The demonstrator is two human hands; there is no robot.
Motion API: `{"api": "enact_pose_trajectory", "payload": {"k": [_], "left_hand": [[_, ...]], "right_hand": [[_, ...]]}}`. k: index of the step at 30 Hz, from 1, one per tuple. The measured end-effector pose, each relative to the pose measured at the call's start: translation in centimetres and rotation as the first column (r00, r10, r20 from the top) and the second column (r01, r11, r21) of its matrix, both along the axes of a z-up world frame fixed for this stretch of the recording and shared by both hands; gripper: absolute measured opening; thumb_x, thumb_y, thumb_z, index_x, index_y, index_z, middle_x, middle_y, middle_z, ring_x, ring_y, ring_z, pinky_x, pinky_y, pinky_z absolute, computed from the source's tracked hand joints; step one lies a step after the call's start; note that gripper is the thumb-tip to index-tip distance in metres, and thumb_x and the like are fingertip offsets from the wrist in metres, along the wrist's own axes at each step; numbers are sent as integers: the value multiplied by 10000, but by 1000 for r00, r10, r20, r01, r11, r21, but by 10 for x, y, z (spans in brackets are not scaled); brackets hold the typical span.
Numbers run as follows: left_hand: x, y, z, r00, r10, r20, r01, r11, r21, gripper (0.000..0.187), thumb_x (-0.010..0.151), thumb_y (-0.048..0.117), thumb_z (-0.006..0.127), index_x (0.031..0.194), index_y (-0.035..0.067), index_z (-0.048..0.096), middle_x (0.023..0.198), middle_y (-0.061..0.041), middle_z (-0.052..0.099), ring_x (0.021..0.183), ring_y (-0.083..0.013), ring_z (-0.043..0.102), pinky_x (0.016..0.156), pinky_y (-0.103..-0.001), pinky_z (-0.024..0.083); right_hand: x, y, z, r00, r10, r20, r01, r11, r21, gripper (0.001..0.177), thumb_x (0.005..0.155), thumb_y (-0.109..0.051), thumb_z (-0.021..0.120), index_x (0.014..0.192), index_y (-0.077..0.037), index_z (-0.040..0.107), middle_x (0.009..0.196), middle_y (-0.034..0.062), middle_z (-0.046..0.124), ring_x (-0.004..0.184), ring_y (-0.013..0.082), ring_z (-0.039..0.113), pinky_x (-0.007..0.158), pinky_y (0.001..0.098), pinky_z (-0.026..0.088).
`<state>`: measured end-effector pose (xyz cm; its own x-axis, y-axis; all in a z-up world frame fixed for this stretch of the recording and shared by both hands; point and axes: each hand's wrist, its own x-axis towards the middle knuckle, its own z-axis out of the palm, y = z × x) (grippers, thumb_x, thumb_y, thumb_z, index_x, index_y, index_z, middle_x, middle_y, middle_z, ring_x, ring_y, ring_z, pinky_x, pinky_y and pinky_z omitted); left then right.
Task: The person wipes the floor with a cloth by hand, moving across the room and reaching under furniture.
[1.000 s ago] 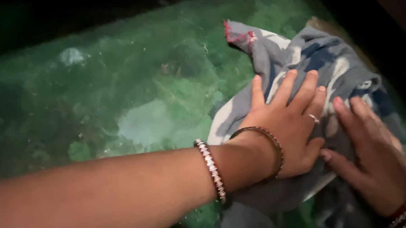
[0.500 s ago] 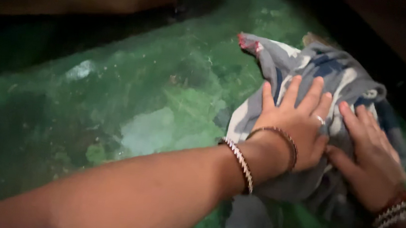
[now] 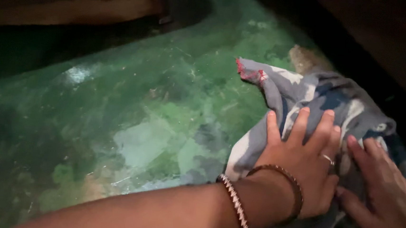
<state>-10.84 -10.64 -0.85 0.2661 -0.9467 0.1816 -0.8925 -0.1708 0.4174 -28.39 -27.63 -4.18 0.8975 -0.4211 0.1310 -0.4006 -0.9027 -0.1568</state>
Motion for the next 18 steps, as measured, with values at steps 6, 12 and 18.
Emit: {"api": "enact_pose_trajectory", "payload": {"k": [6,12,18], "left_hand": [[4,-28,5,1000,7,-1,-6,999,49,769,902,443,512,1533,56,302,1669,-143,116,1525,-423,84,1135,-763,75],[-5,-16,17,996,61,68,-62,998,18,732,874,488,528,1515,186,343,1683,-152,88,1537,-460,66,1104,-783,73],[-31,-7,18,999,-48,-4,48,991,127,754,883,506,482,1582,303,284,1695,-181,58,1522,-550,19,1057,-828,24]], "right_hand": [[12,-7,14,999,8,48,-4,996,-86,940,757,-344,689,1618,-113,389,1617,282,352,1514,414,311,1175,466,279],[8,22,20,981,-187,48,187,982,2,887,738,-330,698,1561,-222,384,1606,222,350,1493,381,320,1166,458,277],[-32,57,6,917,-397,37,398,916,-46,909,744,-388,673,1574,-211,349,1598,237,337,1470,413,317,1141,530,283]]}}
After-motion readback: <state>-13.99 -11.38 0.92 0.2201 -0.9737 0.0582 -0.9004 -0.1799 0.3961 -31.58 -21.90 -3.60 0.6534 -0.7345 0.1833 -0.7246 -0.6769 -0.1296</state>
